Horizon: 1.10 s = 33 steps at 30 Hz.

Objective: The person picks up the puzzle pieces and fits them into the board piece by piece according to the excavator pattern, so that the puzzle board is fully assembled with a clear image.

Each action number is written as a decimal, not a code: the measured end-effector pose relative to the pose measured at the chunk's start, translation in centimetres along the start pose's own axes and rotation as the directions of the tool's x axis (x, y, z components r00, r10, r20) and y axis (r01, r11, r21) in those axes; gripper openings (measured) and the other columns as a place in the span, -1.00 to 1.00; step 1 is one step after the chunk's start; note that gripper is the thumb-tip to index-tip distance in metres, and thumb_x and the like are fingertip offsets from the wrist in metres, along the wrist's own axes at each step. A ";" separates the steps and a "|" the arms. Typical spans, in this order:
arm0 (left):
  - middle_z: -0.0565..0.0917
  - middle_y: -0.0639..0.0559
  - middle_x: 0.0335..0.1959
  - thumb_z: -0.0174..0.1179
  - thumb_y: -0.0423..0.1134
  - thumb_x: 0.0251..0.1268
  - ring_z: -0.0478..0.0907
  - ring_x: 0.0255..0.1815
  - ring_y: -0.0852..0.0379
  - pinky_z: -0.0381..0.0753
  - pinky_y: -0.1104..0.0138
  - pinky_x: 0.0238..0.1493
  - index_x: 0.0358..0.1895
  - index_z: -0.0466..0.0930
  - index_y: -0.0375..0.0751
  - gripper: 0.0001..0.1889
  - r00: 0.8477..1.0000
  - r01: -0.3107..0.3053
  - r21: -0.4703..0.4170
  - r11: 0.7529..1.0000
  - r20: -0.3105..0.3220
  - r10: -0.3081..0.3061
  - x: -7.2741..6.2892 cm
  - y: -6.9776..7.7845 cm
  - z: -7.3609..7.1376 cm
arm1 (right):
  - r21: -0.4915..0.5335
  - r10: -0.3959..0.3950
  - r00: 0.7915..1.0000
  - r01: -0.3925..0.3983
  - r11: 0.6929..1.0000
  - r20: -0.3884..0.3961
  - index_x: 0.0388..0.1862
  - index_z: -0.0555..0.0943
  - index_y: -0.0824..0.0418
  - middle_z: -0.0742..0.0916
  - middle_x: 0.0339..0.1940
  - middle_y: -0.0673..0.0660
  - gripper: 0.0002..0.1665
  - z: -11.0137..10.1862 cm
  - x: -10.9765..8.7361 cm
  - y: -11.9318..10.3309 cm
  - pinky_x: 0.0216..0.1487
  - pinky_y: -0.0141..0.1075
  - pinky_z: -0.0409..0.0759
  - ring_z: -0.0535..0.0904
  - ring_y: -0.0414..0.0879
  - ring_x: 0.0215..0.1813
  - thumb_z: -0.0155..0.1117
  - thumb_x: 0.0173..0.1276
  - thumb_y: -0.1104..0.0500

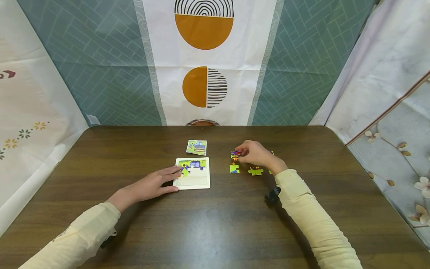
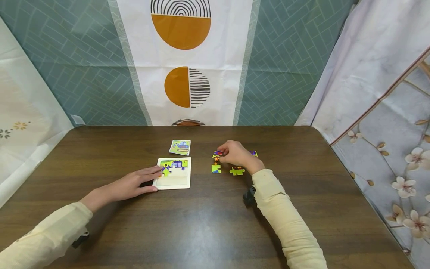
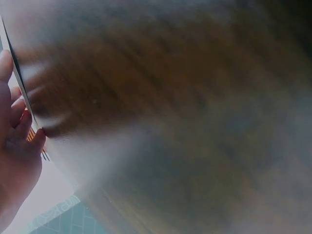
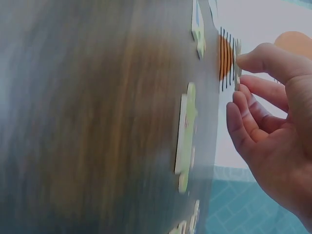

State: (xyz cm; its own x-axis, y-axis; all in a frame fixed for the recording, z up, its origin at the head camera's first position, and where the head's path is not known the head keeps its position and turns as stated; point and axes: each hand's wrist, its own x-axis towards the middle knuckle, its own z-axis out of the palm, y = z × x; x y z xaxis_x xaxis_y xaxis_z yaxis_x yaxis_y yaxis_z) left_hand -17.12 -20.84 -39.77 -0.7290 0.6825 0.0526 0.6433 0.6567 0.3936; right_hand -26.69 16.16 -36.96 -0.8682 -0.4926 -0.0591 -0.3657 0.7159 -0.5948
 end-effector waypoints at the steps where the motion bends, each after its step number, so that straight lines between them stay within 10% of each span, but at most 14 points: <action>1: 0.31 -0.24 0.41 0.24 -0.07 0.32 0.22 0.41 -0.21 0.33 -0.03 0.27 0.32 0.38 -0.42 -0.37 1.000 0.002 -0.002 1.000 0.002 -0.002 0.0 0.0 0.0 | 0.006 -0.011 1.000 0.011 1.000 0.001 0.08 0.63 0.37 0.60 -0.14 0.15 -0.52 0.1 0.1 -0.2 -0.10 -0.20 0.55 0.53 -0.01 -0.12 0.37 0.16 0.23; 33: 0.28 -0.21 0.43 0.22 -0.04 0.34 0.21 0.42 -0.20 0.31 -0.03 0.28 0.35 0.35 -0.39 -0.36 0.999 0.022 -0.006 1.000 0.026 -0.022 0.0 0.0 -0.2 | -0.031 -0.142 0.983 0.146 0.989 0.112 0.07 0.66 0.30 0.59 -0.27 0.04 -0.51 4.7 3.3 -5.9 -0.20 -0.37 0.49 0.49 -0.12 -0.23 0.40 0.10 0.25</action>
State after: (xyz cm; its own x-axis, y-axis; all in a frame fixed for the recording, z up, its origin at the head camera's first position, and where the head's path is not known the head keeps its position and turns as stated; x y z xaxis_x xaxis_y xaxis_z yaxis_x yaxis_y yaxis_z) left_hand -17.14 -20.92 -39.55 -0.7367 0.6759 0.0204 0.6255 0.6697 0.4003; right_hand -25.79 7.96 -37.43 -0.7643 -0.6417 -0.0635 -0.4990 0.6509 -0.5721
